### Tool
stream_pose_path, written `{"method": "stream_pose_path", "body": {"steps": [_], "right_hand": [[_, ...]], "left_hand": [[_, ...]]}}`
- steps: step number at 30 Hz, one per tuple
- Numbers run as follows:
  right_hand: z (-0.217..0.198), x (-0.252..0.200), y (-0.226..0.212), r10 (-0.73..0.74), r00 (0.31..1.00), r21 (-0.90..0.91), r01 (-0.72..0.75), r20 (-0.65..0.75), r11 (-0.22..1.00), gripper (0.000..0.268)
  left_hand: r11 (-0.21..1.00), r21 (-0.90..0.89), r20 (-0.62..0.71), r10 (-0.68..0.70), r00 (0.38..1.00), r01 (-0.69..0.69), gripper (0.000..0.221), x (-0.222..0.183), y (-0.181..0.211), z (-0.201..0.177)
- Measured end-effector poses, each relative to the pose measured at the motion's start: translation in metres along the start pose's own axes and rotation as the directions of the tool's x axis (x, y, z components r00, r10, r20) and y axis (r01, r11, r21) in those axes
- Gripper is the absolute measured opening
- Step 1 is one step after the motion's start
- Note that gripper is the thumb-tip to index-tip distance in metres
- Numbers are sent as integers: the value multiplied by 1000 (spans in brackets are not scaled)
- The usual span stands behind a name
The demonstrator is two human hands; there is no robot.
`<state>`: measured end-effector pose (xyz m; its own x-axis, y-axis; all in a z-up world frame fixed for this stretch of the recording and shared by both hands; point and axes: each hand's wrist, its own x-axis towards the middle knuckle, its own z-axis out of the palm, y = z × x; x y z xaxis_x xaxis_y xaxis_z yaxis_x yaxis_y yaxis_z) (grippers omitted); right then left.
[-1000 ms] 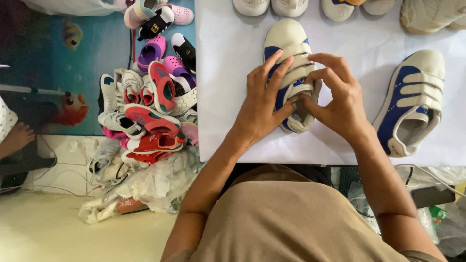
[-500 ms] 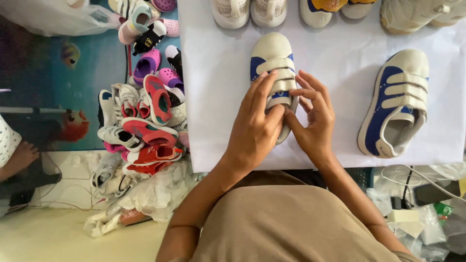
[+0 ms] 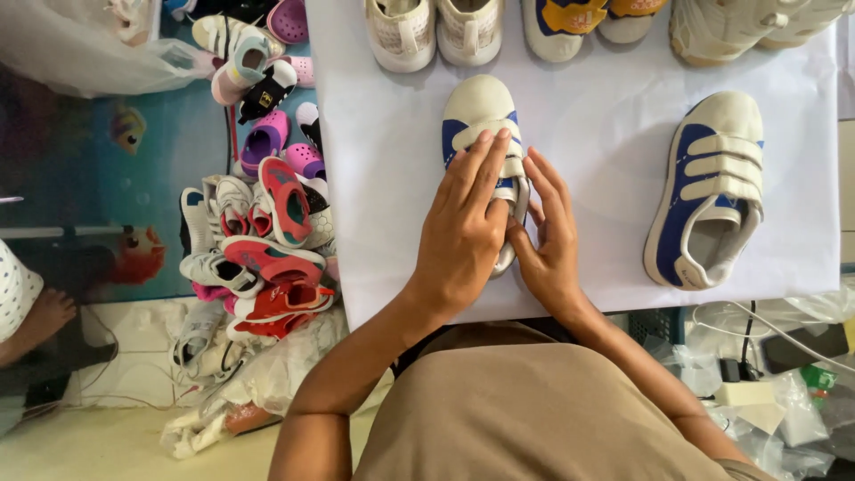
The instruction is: Stuffing shoes with paper to maintain their shape and organizing them on a surface.
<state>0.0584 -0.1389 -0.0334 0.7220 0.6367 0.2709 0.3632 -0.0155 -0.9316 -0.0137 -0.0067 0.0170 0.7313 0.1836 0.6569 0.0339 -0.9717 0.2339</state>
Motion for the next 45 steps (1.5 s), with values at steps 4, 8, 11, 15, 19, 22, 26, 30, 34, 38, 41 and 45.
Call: {"method": "stream_pose_path", "body": {"steps": [4, 8, 11, 15, 19, 22, 26, 30, 34, 38, 41, 45], "right_hand": [[2, 3, 4, 12, 1000, 72, -13, 7, 997, 70], [1, -1, 11, 10, 1000, 81, -10, -1, 997, 70], [0, -9, 18, 26, 999, 65, -28, 35, 998, 71], [-1, -4, 18, 16, 999, 60, -18, 36, 998, 72], [0, -5, 18, 18, 999, 65, -20, 28, 998, 72], [0, -2, 15, 20, 999, 63, -21, 26, 998, 72], [2, -4, 18, 29, 999, 77, -31, 27, 997, 73], [2, -4, 19, 33, 999, 74, -35, 27, 997, 73], [1, -4, 22, 18, 1000, 58, -19, 22, 998, 72], [2, -6, 27, 10, 1000, 27, -11, 21, 1000, 71], [1, -8, 35, -5, 1000, 18, 5, 21, 1000, 71], [-1, -14, 45, 8, 999, -11, -8, 42, 1000, 72]], "left_hand": [[995, -57, -7, 81, 997, -82, 21, 10, -6, -6], [988, -106, -5, 110, 994, -110, 13, 8, -8, -8], [985, -121, 10, 128, 992, -126, 10, 1, -9, -8], [980, -145, 25, 142, 990, -137, 9, 2, -15, -8], [984, -145, 54, 112, 992, -103, 4, 4, -10, -21], [995, -80, 90, 71, 993, -63, 11, 3, -6, -25], [999, -34, 174, -11, 985, 18, 31, -4, -7, -18], [1000, 0, 158, 21, 987, -22, 19, 5, -5, -19], [990, -81, 92, 124, 988, -116, 7, 8, -13, -9], [968, -89, 54, 240, 969, -235, 13, 10, -19, -5], [958, -70, 23, 279, 960, -277, 17, 11, -20, -4], [949, -104, 13, 302, 953, -299, 17, 13, -19, -4]]}}
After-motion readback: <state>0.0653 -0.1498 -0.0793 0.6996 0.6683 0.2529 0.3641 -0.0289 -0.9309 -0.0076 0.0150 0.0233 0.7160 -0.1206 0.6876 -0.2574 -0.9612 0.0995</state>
